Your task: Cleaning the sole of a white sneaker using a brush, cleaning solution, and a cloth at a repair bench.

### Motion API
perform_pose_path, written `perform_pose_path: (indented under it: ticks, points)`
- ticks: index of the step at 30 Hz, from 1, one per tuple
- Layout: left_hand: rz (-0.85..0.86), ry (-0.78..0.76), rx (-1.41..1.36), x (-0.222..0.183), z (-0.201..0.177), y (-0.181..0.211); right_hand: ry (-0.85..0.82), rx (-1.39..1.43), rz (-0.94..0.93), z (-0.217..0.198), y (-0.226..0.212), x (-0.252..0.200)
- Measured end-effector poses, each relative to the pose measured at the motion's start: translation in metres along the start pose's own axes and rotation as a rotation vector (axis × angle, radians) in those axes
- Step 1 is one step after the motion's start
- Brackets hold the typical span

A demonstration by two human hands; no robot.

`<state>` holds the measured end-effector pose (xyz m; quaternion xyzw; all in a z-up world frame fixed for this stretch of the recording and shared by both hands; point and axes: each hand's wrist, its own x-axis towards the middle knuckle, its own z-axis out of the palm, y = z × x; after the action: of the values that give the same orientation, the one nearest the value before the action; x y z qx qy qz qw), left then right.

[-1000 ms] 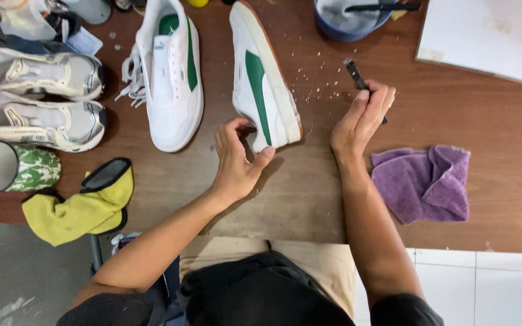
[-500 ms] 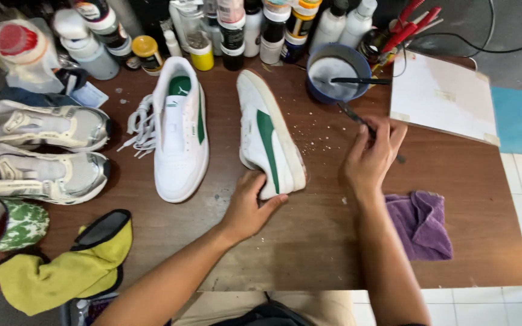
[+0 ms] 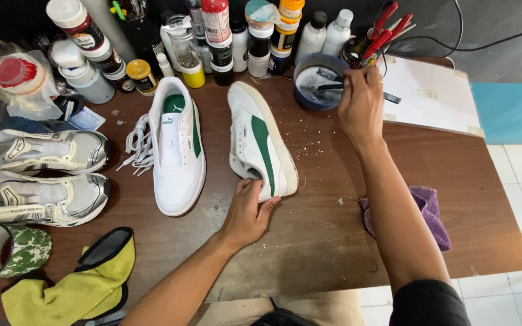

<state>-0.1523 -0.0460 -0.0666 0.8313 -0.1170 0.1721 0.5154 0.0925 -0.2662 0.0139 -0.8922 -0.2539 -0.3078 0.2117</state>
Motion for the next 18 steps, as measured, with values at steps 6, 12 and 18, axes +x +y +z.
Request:
perform_pose_path:
  ticks: [6, 12, 18]
  points:
    - [0.053, 0.038, 0.142, -0.001, 0.006, 0.0, -0.001, 0.139, -0.034, 0.004, -0.017, -0.063]
    - [0.005, 0.026, 0.142, 0.004, 0.006, 0.005, -0.056, 0.342, 0.044, -0.001, -0.061, -0.106]
    - [-0.018, -0.006, 0.163, 0.004, 0.009, 0.006, 0.038, 0.37, -0.031, 0.002, -0.044, -0.107]
